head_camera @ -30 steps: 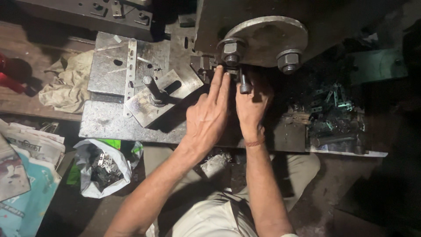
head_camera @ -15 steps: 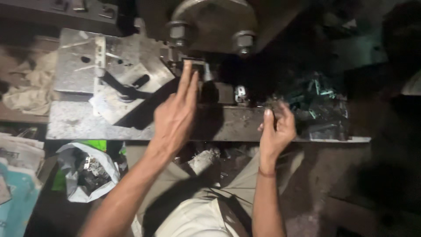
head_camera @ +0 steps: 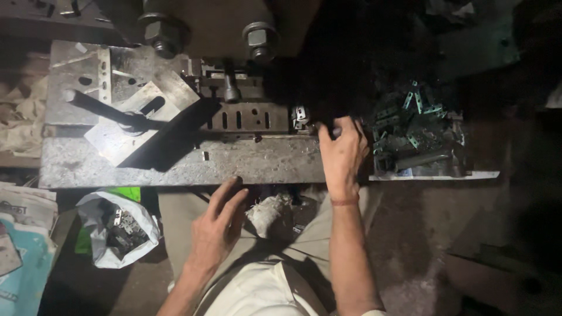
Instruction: The person sits on the floor and repeatedly places small metal pieces into a press machine, activates the press, and removes the processed pieces. The person handles the metal pieces one at a time and places the finished items into a nearby bag.
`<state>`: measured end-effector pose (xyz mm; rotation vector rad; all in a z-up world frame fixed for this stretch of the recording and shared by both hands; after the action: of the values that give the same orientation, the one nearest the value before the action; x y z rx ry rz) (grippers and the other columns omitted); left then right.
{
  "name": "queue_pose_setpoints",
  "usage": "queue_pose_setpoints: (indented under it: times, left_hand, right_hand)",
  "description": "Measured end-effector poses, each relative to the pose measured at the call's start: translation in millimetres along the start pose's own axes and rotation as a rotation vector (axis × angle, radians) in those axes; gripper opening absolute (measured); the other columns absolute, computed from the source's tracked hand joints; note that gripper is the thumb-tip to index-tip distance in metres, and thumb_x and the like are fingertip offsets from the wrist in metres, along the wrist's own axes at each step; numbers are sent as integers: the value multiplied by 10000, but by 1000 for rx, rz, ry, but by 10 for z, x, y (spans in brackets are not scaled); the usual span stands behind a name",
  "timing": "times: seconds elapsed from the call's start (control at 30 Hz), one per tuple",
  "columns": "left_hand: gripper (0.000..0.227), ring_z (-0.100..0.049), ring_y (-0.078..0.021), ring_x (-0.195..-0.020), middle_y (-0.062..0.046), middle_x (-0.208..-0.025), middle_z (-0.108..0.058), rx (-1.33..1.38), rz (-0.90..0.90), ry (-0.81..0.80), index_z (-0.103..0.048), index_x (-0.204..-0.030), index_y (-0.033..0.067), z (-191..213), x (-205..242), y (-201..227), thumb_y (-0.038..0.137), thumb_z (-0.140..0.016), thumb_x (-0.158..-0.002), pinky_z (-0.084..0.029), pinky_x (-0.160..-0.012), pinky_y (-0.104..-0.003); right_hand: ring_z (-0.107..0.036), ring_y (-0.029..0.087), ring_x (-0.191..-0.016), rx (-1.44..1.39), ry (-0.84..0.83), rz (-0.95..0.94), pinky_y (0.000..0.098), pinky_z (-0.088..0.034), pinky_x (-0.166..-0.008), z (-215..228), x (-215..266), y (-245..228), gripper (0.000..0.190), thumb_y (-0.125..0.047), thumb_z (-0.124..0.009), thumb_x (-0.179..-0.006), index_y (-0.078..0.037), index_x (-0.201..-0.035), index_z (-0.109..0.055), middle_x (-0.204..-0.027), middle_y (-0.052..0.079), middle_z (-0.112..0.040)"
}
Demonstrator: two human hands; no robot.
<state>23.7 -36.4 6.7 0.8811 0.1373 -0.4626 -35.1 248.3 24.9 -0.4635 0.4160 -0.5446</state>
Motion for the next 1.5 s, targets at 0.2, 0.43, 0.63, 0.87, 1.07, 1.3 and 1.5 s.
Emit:
queue_pose_setpoints:
  times: [0.2, 0.43, 0.63, 0.87, 1.07, 1.3, 1.5]
  left_hand:
    - [505, -717, -328, -1021, -130, -1361, -625, 38, -19, 54, -650, -1293, 136, 163, 88, -60, -1, -766, -821, -594, -797, -395]
    - [533, -577, -369, -1193, -185, -1427, -582, -327, -129, 164, -583, -1387, 46, 678, -159, -330, 94, -736, -879, -491, -1000, -462]
    - [571, -546, -350, -1198, -148, -1385, -569, -506, -37, -91, -534, -1466, 35, 582, -376, -624, 329, -664, -994, -436, -1055, -546]
    - [638, -540, -359, -1235, -162, -1451, -561, -493, -297, -140, -522, -1446, 19, 702, -315, -728, 377, -654, -935, -461, -1021, -551]
    - [556, -637, -295, -1191, -120, -1409, -614, -439, -572, -104, -625, -1353, 38, 824, -271, -744, 100, -649, -801, -545, -956, -407]
    - [434, -648, -230, -994, -95, -1252, -675, -271, -754, -36, -680, -1255, 28, 937, -241, -779, 90, -646, -826, -563, -840, -364]
    - [451, -626, -251, -955, -98, -1184, -672, -225, -567, 27, -679, -1271, 29, 833, -236, -701, 109, -634, -829, -543, -801, -379]
  right_hand:
    - [-725, 402, -832, 7, -22, -75, 489, -556, -784, -71, -5, 110, 221, -236, -787, -820, -42, -905, -725, -865, 170, -754]
    - [-717, 424, -841, 139, 54, 17, 511, -556, -797, -143, 19, 105, 199, -199, -809, -779, -39, -877, -743, -863, 201, -741]
    - [-715, 271, -721, -220, -25, -107, 400, -558, -657, -84, 158, 209, 253, -42, -762, -828, 1, -1062, -673, -831, 123, -742]
    - [-703, 148, -799, -864, -84, -44, 321, -631, -758, 102, 654, 126, 287, 47, -681, -970, 65, -1254, -639, -976, 94, -700]
    - [-700, 318, -1034, -441, -168, 410, 408, -565, -869, -367, 991, -737, 172, 8, -665, -972, 11, -1133, -604, -1210, 191, -706]
    - [-676, 405, -1097, -345, -199, 521, 458, -549, -941, -464, 968, -969, 169, -12, -633, -976, 3, -1140, -594, -1256, 210, -685]
    - [-713, 359, -1043, -411, -278, 554, 422, -570, -905, -598, 1086, -1001, 156, -5, -643, -956, -18, -1109, -618, -1136, 172, -716]
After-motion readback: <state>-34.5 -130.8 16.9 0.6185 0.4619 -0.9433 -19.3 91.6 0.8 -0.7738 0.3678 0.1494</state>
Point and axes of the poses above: each hand's wrist, its own x-axis away from the middle knuckle, its own z-axis out of the back of the hand, y = z × x, the point moved 5 cm from there along -x, towards the middle knuckle
